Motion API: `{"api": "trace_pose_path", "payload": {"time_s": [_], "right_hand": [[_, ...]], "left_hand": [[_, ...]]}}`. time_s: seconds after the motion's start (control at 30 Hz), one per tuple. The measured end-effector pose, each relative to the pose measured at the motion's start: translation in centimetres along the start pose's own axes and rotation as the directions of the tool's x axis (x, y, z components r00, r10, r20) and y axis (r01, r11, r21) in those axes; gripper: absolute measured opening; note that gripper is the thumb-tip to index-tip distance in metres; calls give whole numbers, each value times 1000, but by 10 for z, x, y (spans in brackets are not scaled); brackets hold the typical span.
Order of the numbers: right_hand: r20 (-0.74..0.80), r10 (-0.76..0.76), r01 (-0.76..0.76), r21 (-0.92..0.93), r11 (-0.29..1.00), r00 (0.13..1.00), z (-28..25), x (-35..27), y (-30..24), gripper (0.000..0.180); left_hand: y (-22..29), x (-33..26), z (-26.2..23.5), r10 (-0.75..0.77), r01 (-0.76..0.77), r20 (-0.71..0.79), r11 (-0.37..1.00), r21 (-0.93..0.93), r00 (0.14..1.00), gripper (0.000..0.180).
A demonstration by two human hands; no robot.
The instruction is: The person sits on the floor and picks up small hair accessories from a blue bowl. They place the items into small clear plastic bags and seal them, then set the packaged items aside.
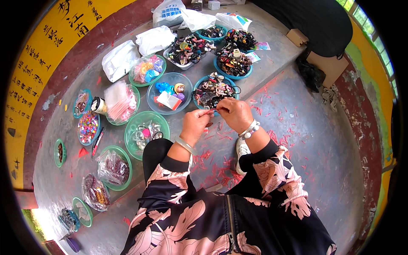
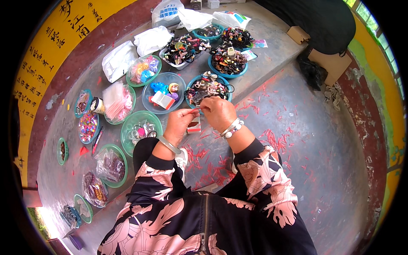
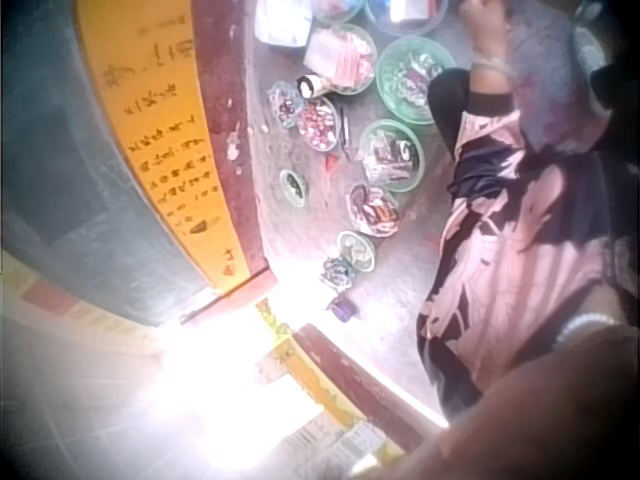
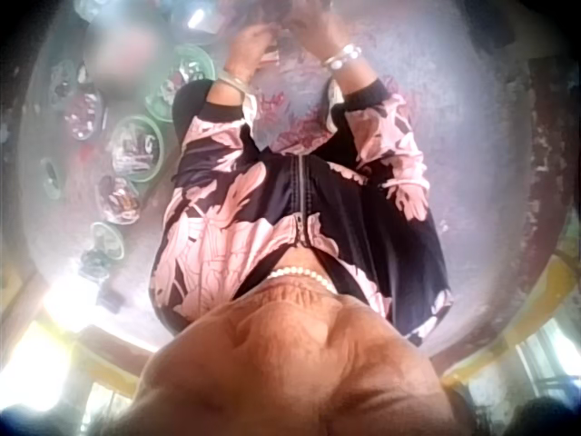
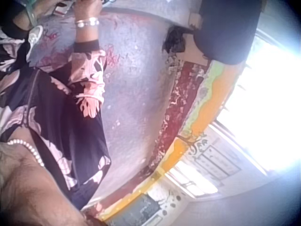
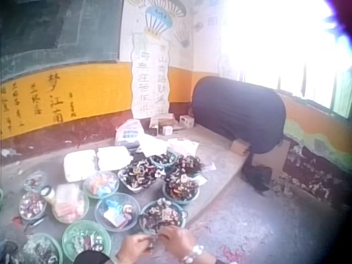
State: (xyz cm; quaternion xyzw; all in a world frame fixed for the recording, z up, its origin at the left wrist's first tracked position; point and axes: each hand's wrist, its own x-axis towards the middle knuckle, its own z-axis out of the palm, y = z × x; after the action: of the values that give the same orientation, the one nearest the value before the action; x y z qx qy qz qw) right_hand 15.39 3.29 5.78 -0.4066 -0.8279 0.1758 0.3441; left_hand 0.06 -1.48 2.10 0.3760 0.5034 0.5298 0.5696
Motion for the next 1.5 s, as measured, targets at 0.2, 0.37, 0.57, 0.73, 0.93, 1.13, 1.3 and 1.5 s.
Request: {"api": "trace_pose_path", "payload": {"time_s": [0.2,0.37,0.57,0.73,0.93,1.13,1.3,1.5], "right_hand": [[106,48,-62,133,989,993,-7,-2,3,7],[173,24,-56,180,982,985,-12,-6,6,8],[166,-8,-23,181,983,986,-10,-11,6,8],[146,25,-44,131,990,989,-5,-12,8,7],[127,34,-43,70,997,991,-1,-15,6,8],[5,19,-19,88,996,1000,0,-7,12,9],[-87,260,-247,131,960,962,-17,13,25,11],[12,313,-312,89,946,950,-4,36,44,12]], "left_hand": [[-4,-1,-1,-12,17,51,996,-83,999,19],[-6,0,-1,-27,27,76,1000,-1,997,17],[-12,1,0,-46,46,63,999,6,997,16],[-21,4,-3,-30,24,65,996,88,997,17],[-19,4,-3,-105,89,97,984,154,990,17],[-13,7,-12,-50,44,37,988,149,998,17],[27,17,-40,37,-63,-153,984,-164,988,17],[62,24,-72,63,-155,-280,934,-321,958,18]]}}
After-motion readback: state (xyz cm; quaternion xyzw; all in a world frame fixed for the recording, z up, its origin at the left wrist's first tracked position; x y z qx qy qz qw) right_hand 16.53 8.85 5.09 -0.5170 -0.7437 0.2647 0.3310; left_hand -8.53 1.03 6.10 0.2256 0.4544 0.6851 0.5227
